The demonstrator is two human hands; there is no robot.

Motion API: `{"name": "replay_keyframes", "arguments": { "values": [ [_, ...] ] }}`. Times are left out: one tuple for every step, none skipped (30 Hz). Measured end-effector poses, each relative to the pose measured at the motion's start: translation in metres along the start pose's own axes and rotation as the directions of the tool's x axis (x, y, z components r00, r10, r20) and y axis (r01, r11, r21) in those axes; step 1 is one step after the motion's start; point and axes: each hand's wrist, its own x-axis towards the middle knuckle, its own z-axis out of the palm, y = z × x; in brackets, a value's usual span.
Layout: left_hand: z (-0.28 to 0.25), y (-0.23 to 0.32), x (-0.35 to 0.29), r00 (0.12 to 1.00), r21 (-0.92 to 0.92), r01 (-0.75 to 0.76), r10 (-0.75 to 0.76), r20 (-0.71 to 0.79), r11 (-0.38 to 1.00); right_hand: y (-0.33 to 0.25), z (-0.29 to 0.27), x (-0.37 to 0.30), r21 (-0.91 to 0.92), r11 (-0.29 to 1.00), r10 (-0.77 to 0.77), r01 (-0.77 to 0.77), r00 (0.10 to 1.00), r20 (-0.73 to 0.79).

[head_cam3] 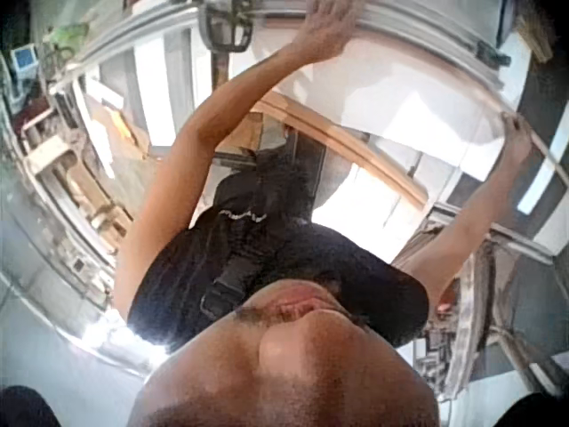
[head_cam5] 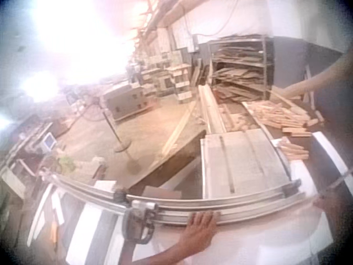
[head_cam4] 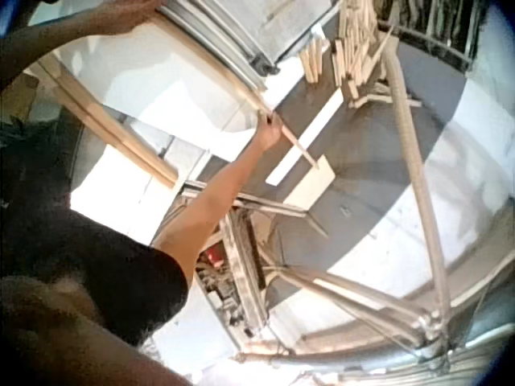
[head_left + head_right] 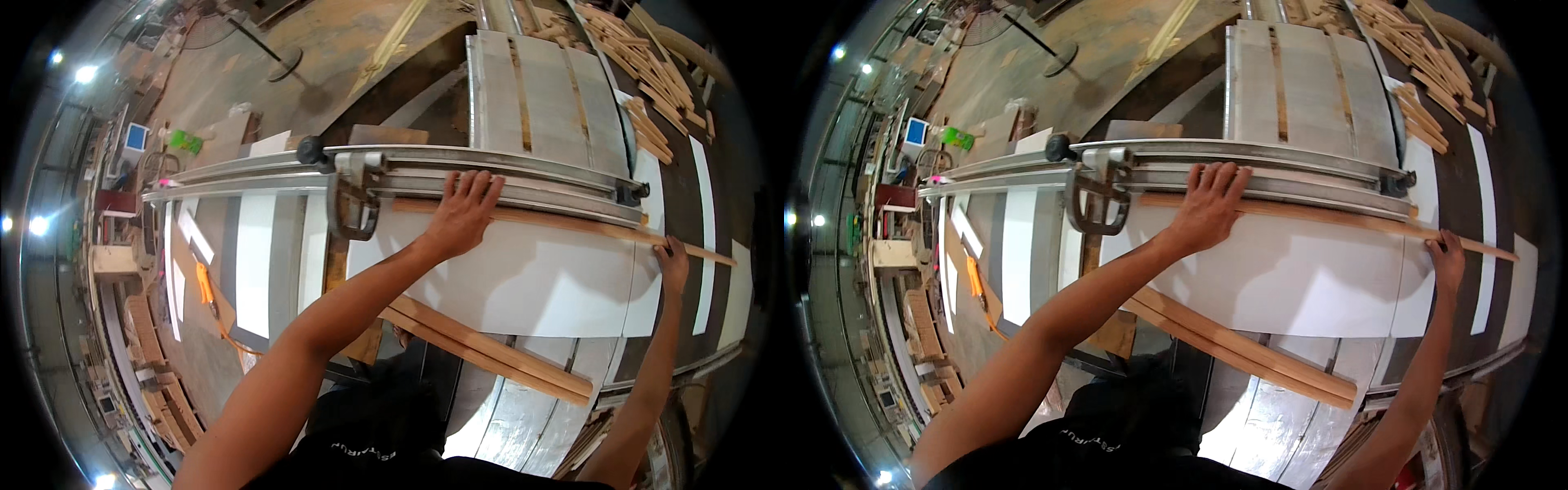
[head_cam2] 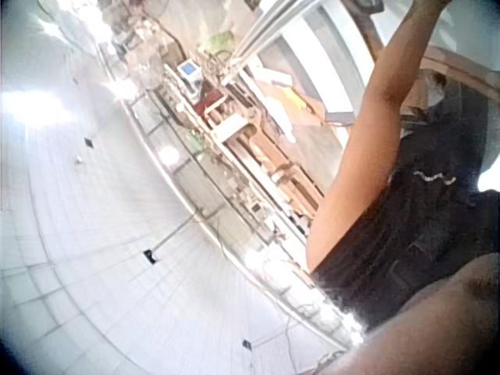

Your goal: The person uses a table saw to cut long, thin wooden dowels into shorter segments. They feed the dowels through the saw one by one, guiding them with both hands, and then stack the cut pieces on the machine's surface.

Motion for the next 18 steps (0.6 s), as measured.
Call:
{"name": "replay_keyframes", "arguments": {
  "values": [
    [-0.001, -0.001, 0.002, 0.999, 0.002, -0.042, 0.042, 0.002, 0.999, -0.004, 0.0, 0.001, 0.004, 1.0, 0.007, -0.007, 1.0, 0.012],
    [-0.004, -0.001, 0.0, 0.999, -0.041, -0.033, 0.033, 0.008, 0.999, -0.008, 0.001, 0.001, 0.008, 1.0, 0.017, -0.017, 1.0, 0.023],
    [-0.008, -0.003, -0.003, 0.999, -0.023, -0.028, 0.028, 0.032, 0.999, -0.012, 0.004, 0.001, 0.012, 1.0, 0.029, -0.029, 0.999, 0.034],
    [-0.011, -0.002, -0.003, 0.998, -0.014, -0.025, 0.026, 0.053, 1.0, -0.016, 0.004, 0.002, 0.065, 0.993, 0.089, -0.094, 0.994, 0.068],
    [-0.013, -0.002, -0.002, 0.997, -0.005, -0.023, 0.024, 0.075, 1.0, -0.02, 0.005, 0.002, 0.078, 0.993, 0.088, -0.093, 0.994, 0.067],
    [-0.015, -0.002, -0.003, 0.997, -0.004, -0.02, 0.02, 0.068, 1.0, -0.023, 0.006, 0.001, 0.093, 0.991, 0.088, -0.094, 0.994, 0.066],
    [-0.014, -0.001, -0.003, 0.998, -0.006, -0.017, 0.018, 0.062, 1.0, -0.024, 0.007, 0.0, 0.104, 0.99, 0.089, -0.095, 0.994, 0.066],
    [-0.014, 0.0, -0.003, 0.998, -0.008, -0.016, 0.016, 0.057, 1.0, -0.022, 0.007, 0.0, 0.136, 0.986, 0.083, -0.093, 0.993, 0.082],
    [-0.014, 0.0, -0.002, 0.998, -0.015, -0.004, 0.005, 0.063, 1.0, -0.021, 0.008, 0.001, 0.148, 0.985, 0.075, -0.085, 0.995, 0.068],
    [-0.015, 0.001, 0.002, 0.997, -0.026, 0.001, 0.001, 0.071, 1.0, -0.017, 0.01, 0.0, 0.158, 0.984, 0.075, -0.083, 0.996, 0.052],
    [-0.015, 0.003, 0.006, 0.997, -0.036, 0.004, -0.001, 0.081, 0.999, -0.012, 0.012, -0.001, 0.167, 0.983, 0.07, -0.078, 0.996, 0.049],
    [-0.013, 0.008, 0.013, 0.997, -0.047, 0.006, -0.003, 0.077, 0.999, -0.006, 0.014, -0.004, 0.175, 0.982, 0.066, -0.074, 0.997, 0.047],
    [-0.009, 0.016, 0.02, 0.997, -0.055, 0.012, -0.008, 0.072, 0.998, -0.002, 0.018, -0.004, 0.187, 0.98, 0.057, -0.064, 0.997, 0.043],
    [-0.001, 0.026, 0.028, 0.998, -0.075, 0.013, -0.008, 0.068, 0.997, 0.001, 0.018, -0.005, 0.153, 0.986, 0.054, -0.06, 0.998, 0.04],
    [0.007, 0.037, 0.037, 0.997, -0.016, 0.006, -0.005, 0.079, 1.0, 0.004, 0.019, -0.007, 0.118, 0.991, 0.056, -0.06, 0.998, 0.037],
    [0.018, 0.05, 0.048, 0.996, 0.036, -0.003, 0.0, 0.085, 0.999, 0.002, 0.02, -0.007, 0.178, 0.98, 0.079, -0.086, 0.996, 0.044],
    [0.029, 0.064, 0.059, 0.996, 0.082, -0.017, 0.01, 0.089, 0.996, -0.002, 0.02, -0.006, 0.202, 0.975, 0.084, -0.091, 0.996, 0.043],
    [0.039, 0.078, 0.069, 0.998, 0.092, -0.013, 0.007, 0.065, 0.996, -0.007, 0.021, -0.006, 0.226, 0.969, 0.089, -0.096, 0.995, 0.041]
  ]
}}
